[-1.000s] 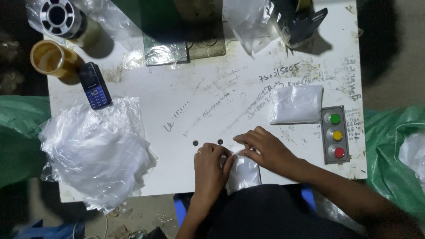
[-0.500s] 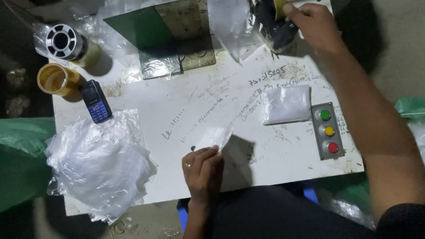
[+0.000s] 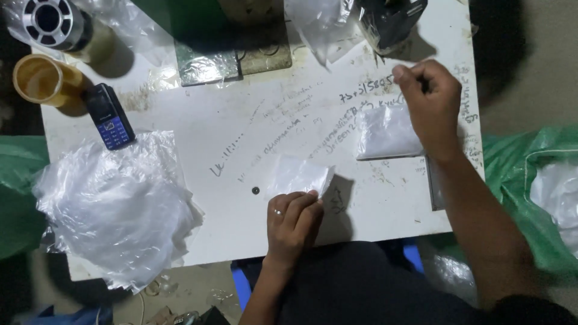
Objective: Packaging small white items, likely clothes or fabric pieces, into individual plastic bags at a workstation.
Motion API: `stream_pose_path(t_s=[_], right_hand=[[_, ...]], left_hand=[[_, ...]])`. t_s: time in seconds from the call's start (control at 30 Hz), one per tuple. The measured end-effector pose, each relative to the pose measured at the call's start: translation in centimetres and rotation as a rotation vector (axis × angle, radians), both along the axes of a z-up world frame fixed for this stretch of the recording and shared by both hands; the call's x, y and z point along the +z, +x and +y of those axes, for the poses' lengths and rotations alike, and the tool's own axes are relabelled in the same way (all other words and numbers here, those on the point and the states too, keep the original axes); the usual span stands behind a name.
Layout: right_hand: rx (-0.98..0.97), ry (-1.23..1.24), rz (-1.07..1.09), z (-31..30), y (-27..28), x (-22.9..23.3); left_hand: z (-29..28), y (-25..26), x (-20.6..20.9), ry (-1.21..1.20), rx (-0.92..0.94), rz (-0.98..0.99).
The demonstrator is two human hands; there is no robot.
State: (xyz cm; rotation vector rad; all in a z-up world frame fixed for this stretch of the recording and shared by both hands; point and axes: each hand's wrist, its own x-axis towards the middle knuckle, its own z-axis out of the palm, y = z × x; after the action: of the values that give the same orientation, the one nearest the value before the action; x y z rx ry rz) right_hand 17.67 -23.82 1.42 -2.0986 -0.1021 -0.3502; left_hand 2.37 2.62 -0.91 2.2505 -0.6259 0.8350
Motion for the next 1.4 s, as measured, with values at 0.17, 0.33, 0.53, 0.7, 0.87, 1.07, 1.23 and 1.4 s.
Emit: stream_pose_path(t_s=[0.17, 0.33, 0.53, 0.7, 0.87, 1.07, 1.23, 1.4], right_hand=[[0.255, 0.346, 0.201, 3.5, -6.7, 1.8], [0.409, 0.212, 0.638, 6.8, -9.1, 2.1], [0.301, -0.064, 0.627, 6.3, -9.3, 4.3], [0.427, 0.254, 0.674, 4.0, -10.5, 0.0], [0.264, -0.067, 0.506, 1.2, -7.6, 6.0], [0.376, -0.614, 0.344, -2.8, -1.8, 1.7], [0.329, -0.753, 0.476, -1.4, -1.1, 0.8], [0.107, -0.209, 0.515, -3.7, -4.7, 0.4]], left_hand=[[-1.5, 0.8, -1.2, 0.025, 0.097, -0.063], [-1.6, 1.2, -1.7, 0.084, 0.058, -0.056], [-3.1, 0.7, 2.3, -0.519, -0.009, 0.391], [-2.7, 1.3, 2.1, -1.116, -0.013, 0.786], [-1.7, 0.8, -0.1, -0.785, 0.04, 0.737], [-0.9, 0.6, -3.5, -0.442, 0.093, 0.66], [-0.8, 0.6, -3.5, -0.418, 0.1, 0.647], [-0.9, 0.3, -4.4, -0.384, 0.08, 0.575]])
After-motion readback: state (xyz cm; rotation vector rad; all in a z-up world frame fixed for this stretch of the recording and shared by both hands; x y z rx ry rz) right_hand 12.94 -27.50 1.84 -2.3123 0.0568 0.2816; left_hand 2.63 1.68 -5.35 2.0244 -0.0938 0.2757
